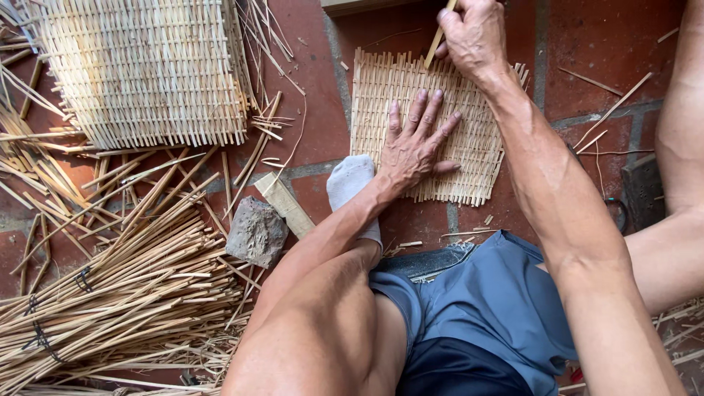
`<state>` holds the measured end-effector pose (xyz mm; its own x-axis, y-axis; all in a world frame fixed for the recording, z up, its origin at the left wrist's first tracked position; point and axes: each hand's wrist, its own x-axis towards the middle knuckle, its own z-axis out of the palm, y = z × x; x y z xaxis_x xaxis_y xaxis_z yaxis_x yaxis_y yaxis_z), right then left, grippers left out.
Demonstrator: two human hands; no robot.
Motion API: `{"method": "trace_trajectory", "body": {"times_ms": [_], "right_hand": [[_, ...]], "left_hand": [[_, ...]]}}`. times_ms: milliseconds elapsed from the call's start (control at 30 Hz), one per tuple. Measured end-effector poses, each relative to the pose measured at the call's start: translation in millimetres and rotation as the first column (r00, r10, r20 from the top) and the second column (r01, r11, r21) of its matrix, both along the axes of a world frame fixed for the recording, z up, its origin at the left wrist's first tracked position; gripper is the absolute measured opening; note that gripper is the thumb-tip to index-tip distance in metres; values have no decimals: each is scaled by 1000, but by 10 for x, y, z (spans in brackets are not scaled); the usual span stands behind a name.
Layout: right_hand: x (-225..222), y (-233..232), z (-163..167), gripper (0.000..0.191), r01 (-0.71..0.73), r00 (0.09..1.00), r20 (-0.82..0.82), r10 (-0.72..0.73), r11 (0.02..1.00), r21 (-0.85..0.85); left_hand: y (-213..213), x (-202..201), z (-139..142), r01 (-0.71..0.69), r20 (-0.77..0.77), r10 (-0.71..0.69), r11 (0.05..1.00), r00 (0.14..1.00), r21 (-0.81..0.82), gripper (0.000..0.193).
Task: The person sits on a tiled floor and assembles small square bamboo mats by applying glue to cardboard with a roller, pressing the mats onto the cardboard, and stacking the finished units. The person also uses a thin bamboo stick to adjust the weave of a mat.
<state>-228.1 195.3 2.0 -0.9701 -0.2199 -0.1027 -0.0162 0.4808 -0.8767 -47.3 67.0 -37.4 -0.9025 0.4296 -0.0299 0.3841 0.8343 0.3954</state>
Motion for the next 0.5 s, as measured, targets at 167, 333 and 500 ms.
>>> {"method": "trace_trajectory", "body": {"times_ms": [167,333,500], "right_hand": [[-20,-76,129,20,-15,997,-77,11,998,-54],[25,-325,180,23,-8,991,-135,-9,992,-128],[23,-594,130,23,-37,995,-97,30,997,-71]], "left_hand": [[-20,-9,23,4,81,-2,1000,997,-22,102],[-26,-30,34,-2,13,2,1000,1000,15,102],[-16,-36,60,6,98,-1,999,995,-54,101]]}}
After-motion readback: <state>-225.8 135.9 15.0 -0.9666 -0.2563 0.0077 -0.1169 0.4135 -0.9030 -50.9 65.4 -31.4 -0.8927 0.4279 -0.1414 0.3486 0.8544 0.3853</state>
